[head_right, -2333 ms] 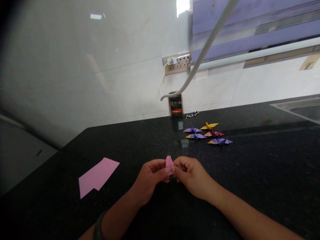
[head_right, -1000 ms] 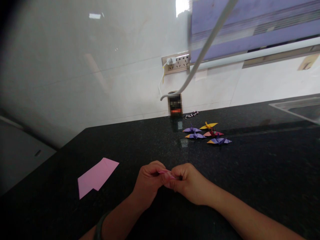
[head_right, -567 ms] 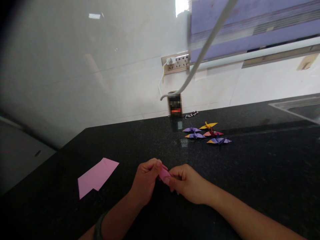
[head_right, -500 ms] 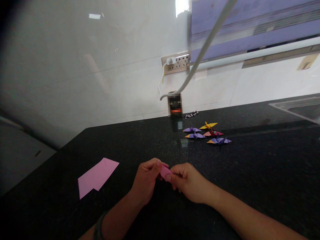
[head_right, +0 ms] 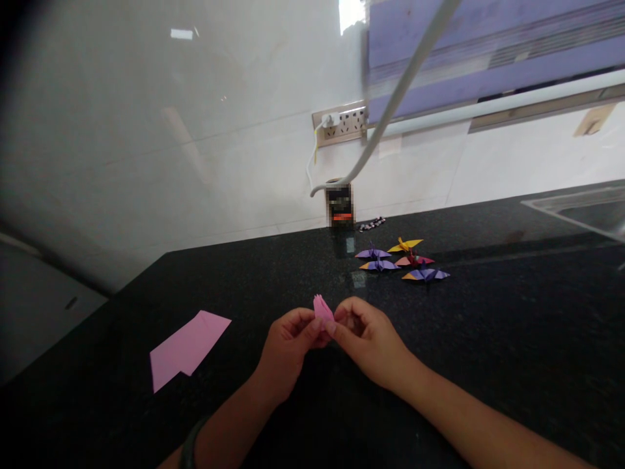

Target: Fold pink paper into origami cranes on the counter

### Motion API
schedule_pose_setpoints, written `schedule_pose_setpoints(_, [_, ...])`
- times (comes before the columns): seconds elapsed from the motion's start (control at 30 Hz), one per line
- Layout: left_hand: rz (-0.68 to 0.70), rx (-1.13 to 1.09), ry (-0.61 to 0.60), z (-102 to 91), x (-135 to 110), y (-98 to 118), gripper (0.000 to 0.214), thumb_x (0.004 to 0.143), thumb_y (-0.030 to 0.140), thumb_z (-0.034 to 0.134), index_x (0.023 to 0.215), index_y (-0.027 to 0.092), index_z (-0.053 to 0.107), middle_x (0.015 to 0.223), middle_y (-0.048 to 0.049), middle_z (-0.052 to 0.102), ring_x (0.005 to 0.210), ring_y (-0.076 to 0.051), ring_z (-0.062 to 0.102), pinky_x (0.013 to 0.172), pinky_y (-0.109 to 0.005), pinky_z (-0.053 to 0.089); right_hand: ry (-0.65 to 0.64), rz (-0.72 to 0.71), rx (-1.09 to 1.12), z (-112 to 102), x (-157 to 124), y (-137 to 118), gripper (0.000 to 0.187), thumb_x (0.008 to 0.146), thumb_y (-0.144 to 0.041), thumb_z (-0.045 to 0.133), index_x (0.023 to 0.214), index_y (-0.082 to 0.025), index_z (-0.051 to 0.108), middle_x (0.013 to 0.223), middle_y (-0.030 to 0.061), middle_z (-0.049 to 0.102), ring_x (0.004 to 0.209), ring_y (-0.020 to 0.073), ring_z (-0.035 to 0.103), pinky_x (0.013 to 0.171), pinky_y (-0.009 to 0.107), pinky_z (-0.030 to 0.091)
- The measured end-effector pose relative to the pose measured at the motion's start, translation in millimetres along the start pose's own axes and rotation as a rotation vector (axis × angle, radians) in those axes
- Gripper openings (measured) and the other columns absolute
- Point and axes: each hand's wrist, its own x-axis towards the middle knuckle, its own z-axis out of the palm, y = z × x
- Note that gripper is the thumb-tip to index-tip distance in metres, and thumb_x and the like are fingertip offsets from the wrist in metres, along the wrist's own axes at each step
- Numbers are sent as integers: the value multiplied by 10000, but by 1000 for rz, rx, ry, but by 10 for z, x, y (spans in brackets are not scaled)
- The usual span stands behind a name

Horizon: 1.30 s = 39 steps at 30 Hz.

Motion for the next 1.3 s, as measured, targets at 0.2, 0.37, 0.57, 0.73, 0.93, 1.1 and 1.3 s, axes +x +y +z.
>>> schedule_pose_setpoints(0.2, [-29,58,2,19,-2,-24,187,707,298,570,790,130,564,735,-51,633,651,-140,603,583,-241,465,76,-61,-73,1,17,32,126,737,-312,535,762,-196,492,658,-6,497,579,114,466,508,215,382])
schedule_pose_setpoints(0.37, [13,72,-11,29,-13,-24,186,687,294,594,778,135,564,735,-44,634,634,-133,601,598,-243,467,79,-43,-93,-8,28,53,108,747,-299,521,770,-193,513,632,-14,498,552,108,454,497,213,375])
schedule_pose_setpoints(0.57, [81,101,10,10,-14,-74,355,696,259,594,991,198,407,670,3,633,565,-128,601,555,-240,464,54,-51,-81,-9,26,48,74,754,-263,515,766,-191,513,648,-14,503,565,105,456,509,213,370])
schedule_pose_setpoints(0.73, [107,202,18,-4,-34,-64,284,714,272,569,953,201,433,655,9,623,559,-132,606,523,-224,452,3,-34,-49,-38,38,40,84,771,-262,502,745,-182,499,621,-26,460,544,97,430,497,211,356])
schedule_pose_setpoints(0.93, [50,89,-12,-3,-26,22,218,693,256,592,871,169,501,606,13,609,500,-112,585,478,-204,441,-76,-88,-9,-57,32,47,91,796,-248,479,743,-175,485,659,-19,458,583,99,446,541,223,378])
schedule_pose_setpoints(1.1, [0,26,-40,-14,-13,36,211,667,228,615,848,133,566,614,-2,616,479,-95,572,473,-198,443,-139,-15,140,-64,64,51,110,772,-274,522,807,-174,494,676,-13,498,558,88,448,509,214,378])
schedule_pose_setpoints(1.3, [13,-41,-65,-9,-16,38,152,659,197,624,786,123,583,645,-10,625,507,-93,575,494,-202,454,-162,-15,196,-88,73,22,106,734,-261,570,750,-156,567,719,9,531,560,82,470,520,220,386])
